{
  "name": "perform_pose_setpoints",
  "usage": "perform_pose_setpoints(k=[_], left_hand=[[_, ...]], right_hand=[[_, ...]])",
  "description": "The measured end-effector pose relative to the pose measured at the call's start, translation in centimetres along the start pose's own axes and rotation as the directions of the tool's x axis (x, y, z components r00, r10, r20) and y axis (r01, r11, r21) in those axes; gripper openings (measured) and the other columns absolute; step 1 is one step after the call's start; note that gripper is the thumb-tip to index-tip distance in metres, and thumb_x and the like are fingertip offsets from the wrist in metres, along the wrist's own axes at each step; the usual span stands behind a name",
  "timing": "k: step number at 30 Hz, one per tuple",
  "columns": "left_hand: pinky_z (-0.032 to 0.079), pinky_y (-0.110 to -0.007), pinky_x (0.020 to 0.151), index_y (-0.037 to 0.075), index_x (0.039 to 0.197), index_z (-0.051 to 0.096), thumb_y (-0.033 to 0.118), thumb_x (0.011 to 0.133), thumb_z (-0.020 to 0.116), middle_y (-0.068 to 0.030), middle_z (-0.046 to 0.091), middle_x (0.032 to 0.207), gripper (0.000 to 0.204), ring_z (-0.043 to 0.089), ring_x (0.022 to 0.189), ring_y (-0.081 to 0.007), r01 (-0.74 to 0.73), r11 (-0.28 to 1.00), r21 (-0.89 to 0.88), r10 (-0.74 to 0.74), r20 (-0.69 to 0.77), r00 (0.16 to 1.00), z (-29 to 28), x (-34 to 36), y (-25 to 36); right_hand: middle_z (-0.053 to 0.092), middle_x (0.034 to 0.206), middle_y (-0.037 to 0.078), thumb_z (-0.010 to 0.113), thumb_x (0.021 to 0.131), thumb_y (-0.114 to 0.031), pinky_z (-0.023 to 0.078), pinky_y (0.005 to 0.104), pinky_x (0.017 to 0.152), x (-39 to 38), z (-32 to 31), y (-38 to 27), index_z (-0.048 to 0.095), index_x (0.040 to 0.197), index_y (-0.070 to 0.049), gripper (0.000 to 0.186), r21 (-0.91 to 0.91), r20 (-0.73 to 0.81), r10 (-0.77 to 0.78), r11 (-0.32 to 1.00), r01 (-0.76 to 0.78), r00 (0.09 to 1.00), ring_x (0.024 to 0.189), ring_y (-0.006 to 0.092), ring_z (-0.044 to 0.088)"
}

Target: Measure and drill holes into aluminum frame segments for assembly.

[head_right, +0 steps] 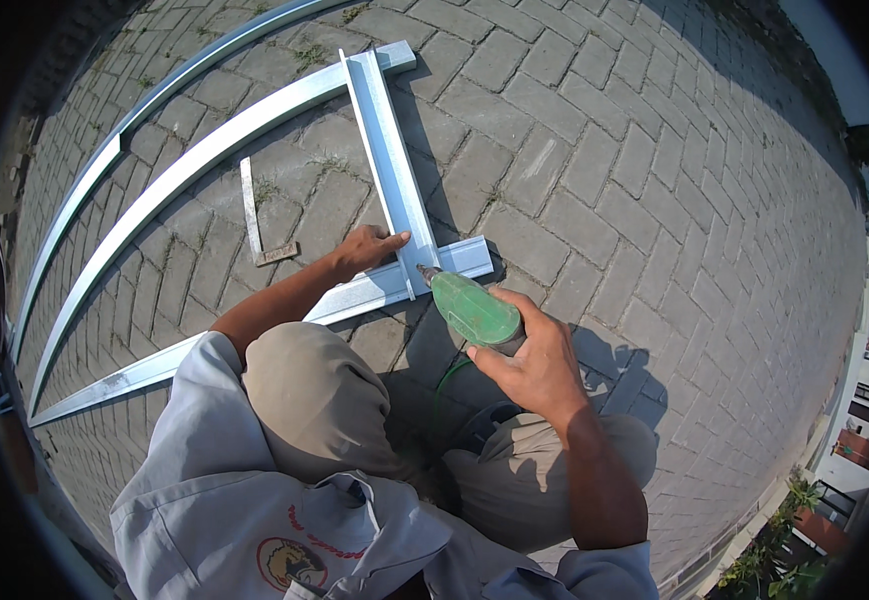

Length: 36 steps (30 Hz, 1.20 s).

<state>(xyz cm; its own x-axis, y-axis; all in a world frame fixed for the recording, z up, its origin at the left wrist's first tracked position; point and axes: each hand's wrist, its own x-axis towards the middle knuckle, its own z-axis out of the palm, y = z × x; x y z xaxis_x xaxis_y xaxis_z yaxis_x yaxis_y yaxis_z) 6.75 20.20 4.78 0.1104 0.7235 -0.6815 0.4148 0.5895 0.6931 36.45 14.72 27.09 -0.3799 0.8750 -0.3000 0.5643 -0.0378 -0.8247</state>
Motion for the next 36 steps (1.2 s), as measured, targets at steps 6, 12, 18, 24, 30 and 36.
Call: perform_pose_setpoints(k=[6,12,18,24,30,36], left_hand=[[0.054,-0.043,0.081,-0.011,0.104,0.075,0.069,0.09,0.07,-0.0224,0.072,0.098,0.081,0.069,0.094,-0.0287,-0.016,0.998,-0.056,0.019,0.065,0.998,0.7,2.9,-3.6],[0.054,-0.047,0.081,-0.013,0.101,0.074,0.076,0.084,0.07,-0.0256,0.072,0.095,0.091,0.07,0.095,-0.0352,-0.06,0.995,-0.081,0.067,0.085,0.994,0.4,2.5,-3.4],[0.054,-0.046,0.082,-0.013,0.101,0.074,0.075,0.084,0.072,-0.025,0.072,0.096,0.089,0.07,0.096,-0.0336,-0.022,0.993,-0.116,0.037,0.129,0.991,0.0,2.4,-3.0],[0.053,-0.049,0.072,-0.011,0.089,0.075,0.075,0.082,0.073,-0.0225,0.071,0.082,0.087,0.07,0.082,-0.032,-0.038,0.997,-0.072,0.046,0.115,0.992,-0.2,1.9,-2.3],[0.053,-0.049,0.07,-0.009,0.082,0.075,0.078,0.08,0.073,-0.0236,0.069,0.077,0.087,0.07,0.078,-0.0327,-0.037,0.999,0.0,0.037,0.069,0.997,-0.1,2.4,-3.2],[0.056,-0.046,0.084,-0.01,0.107,0.071,0.07,0.085,0.074,-0.025,0.073,0.096,0.083,0.071,0.1,-0.0354,-0.038,0.999,-0.013,0.04,0.124,0.991,-0.8,1.4,-2.0]], right_hand=[[0.075,0.111,0.025,0.083,0.08,-0.018,0.057,0.0399,0.092,1.1,1.2,0.4,0.059,0.135,0.002,0.063,-0.089,0.042,0.075,0.993,-0.071,0.996,0.105,0.0356,0.075],[0.075,0.111,0.023,0.083,0.08,-0.018,0.057,0.0402,0.09,2.0,1.4,0.8,0.058,0.136,0.001,0.064,-0.068,0.05,0.095,0.994,-0.091,0.994,0.102,0.0343,0.076],[0.075,0.11,0.023,0.083,0.08,-0.02,0.058,0.0396,0.088,2.7,1.7,1.1,0.058,0.137,0.0,0.065,-0.127,0.075,0.084,0.989,-0.074,0.994,0.1,0.0355,0.076],[0.075,0.109,0.023,0.083,0.08,-0.021,0.057,0.0407,0.09,3.0,1.7,0.6,0.057,0.138,0.0,0.067,-0.13,0.093,0.142,0.983,-0.129,0.986,0.099,0.0369,0.076],[0.074,0.111,0.025,0.083,0.08,-0.021,0.056,0.0438,0.093,4.0,1.7,-0.5,0.056,0.139,-0.002,0.067,-0.167,0.124,0.213,0.967,-0.191,0.969,0.104,0.0407,0.073],[0.073,0.109,0.025,0.079,0.082,-0.027,0.055,0.0501,0.095,6.2,1.4,-3.1,0.051,0.141,-0.003,0.069,-0.384,0.205,0.268,0.907,-0.174,0.941,0.103,0.044,0.072]])
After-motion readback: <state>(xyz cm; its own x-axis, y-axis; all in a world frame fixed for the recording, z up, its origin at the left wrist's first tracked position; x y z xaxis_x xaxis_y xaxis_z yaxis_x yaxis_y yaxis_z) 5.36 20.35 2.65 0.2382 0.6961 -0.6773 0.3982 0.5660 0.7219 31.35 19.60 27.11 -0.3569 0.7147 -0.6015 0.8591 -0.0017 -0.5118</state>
